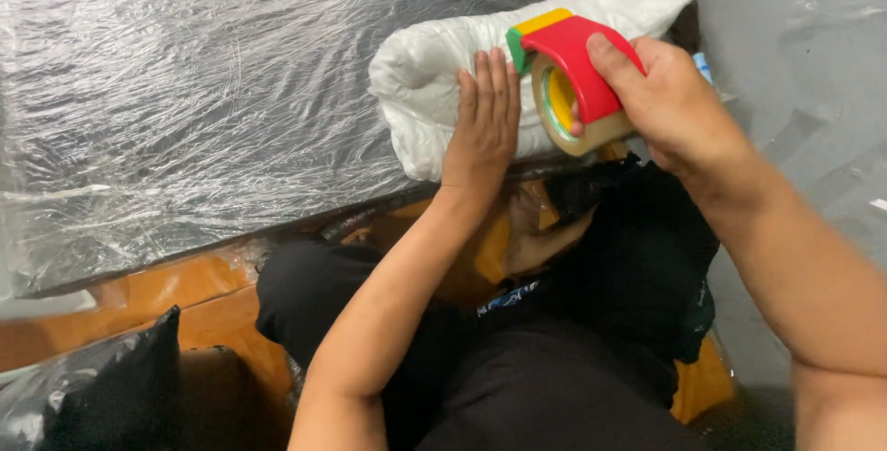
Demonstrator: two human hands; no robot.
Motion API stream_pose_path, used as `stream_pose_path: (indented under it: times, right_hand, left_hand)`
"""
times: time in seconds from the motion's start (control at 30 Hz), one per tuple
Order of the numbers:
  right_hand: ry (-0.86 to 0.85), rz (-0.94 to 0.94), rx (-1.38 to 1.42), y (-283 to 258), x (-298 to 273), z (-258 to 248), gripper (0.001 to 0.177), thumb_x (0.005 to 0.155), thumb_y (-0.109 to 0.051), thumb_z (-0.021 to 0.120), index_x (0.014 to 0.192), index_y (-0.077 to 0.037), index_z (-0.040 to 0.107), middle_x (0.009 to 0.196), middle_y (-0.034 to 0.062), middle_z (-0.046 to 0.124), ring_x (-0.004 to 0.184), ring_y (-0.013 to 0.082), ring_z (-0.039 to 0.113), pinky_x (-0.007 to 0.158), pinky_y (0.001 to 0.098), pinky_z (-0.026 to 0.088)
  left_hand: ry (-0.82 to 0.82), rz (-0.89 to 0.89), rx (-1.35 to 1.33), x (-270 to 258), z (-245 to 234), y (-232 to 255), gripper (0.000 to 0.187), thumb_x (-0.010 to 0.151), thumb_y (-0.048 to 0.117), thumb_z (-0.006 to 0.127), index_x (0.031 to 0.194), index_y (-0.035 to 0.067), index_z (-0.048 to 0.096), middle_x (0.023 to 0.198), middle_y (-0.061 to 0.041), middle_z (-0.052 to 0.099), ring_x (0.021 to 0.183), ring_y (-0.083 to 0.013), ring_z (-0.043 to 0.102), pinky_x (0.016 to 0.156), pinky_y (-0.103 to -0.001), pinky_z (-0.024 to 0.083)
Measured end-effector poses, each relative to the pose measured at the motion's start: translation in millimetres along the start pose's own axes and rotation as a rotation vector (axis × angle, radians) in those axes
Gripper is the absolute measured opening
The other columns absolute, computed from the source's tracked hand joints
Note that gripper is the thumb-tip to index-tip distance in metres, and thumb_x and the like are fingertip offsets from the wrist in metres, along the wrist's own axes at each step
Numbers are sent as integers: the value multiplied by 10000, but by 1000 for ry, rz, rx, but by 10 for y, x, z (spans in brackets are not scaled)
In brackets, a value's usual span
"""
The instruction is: The person is compressing a white pillow by folding it, securing it with tape, and then placing it inside a black plastic shipping bag.
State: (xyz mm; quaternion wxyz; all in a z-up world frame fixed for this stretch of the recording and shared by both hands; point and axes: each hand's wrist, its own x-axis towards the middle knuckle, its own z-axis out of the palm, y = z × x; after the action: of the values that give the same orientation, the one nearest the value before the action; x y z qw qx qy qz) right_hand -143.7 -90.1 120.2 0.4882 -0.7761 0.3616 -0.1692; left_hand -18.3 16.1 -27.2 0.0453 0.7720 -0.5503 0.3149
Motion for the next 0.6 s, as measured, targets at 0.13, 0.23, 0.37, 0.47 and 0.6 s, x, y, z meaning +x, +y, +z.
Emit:
stream_pose_path:
  times: [0.13, 0.23, 0.37, 0.47, 0.6]
  right_hand:
    - [14, -28, 136, 69, -316, 90, 387, 1061, -281, 569, 1215, 71, 612, 969, 97, 681, 746, 92, 619, 621, 169, 519]
    - [-47, 33, 331, 82, -615, 181, 316, 1093, -246, 520, 1139, 54, 608, 848, 101, 671, 667, 139, 636, 649, 214, 545]
    - [30, 96, 344, 476, -944, 261, 350, 1062, -233, 518, 1243, 54, 602, 1028, 131, 688, 803, 134, 635, 735, 233, 543]
    - [17, 153, 307, 701, -1259, 314, 329, 1057, -219, 508, 1236, 44, 594, 942, 132, 697, 714, 150, 654, 674, 259, 562]
    - [7, 196, 364, 925, -1490, 414, 306, 1062, -176, 479, 1241, 50, 583, 847, 136, 699, 687, 154, 651, 686, 276, 569]
  left_hand:
    - [-22, 3, 29, 44, 4, -4, 540, 1055, 163, 442, 1525, -101, 427, 1564, -335, 384, 1463, -468, 350, 1241, -564, 238]
    - [-27, 1, 71, 21, 11, -6, 539, 1052, 160, 454, 1531, -85, 434, 1559, -325, 403, 1458, -450, 376, 1241, -543, 256]
    - [-30, 9, 55, 77, 66, -36, 551, 1044, 149, 503, 1539, -83, 425, 1557, -317, 423, 1458, -442, 383, 1239, -539, 251]
    - [-29, 2, -1, 113, 116, -50, 560, 1028, 139, 545, 1519, -105, 430, 1537, -334, 437, 1443, -452, 397, 1226, -541, 257]
    - [-37, 12, -11, 149, 79, -84, 554, 1029, 111, 539, 1514, -132, 421, 1532, -348, 431, 1434, -468, 399, 1220, -546, 252]
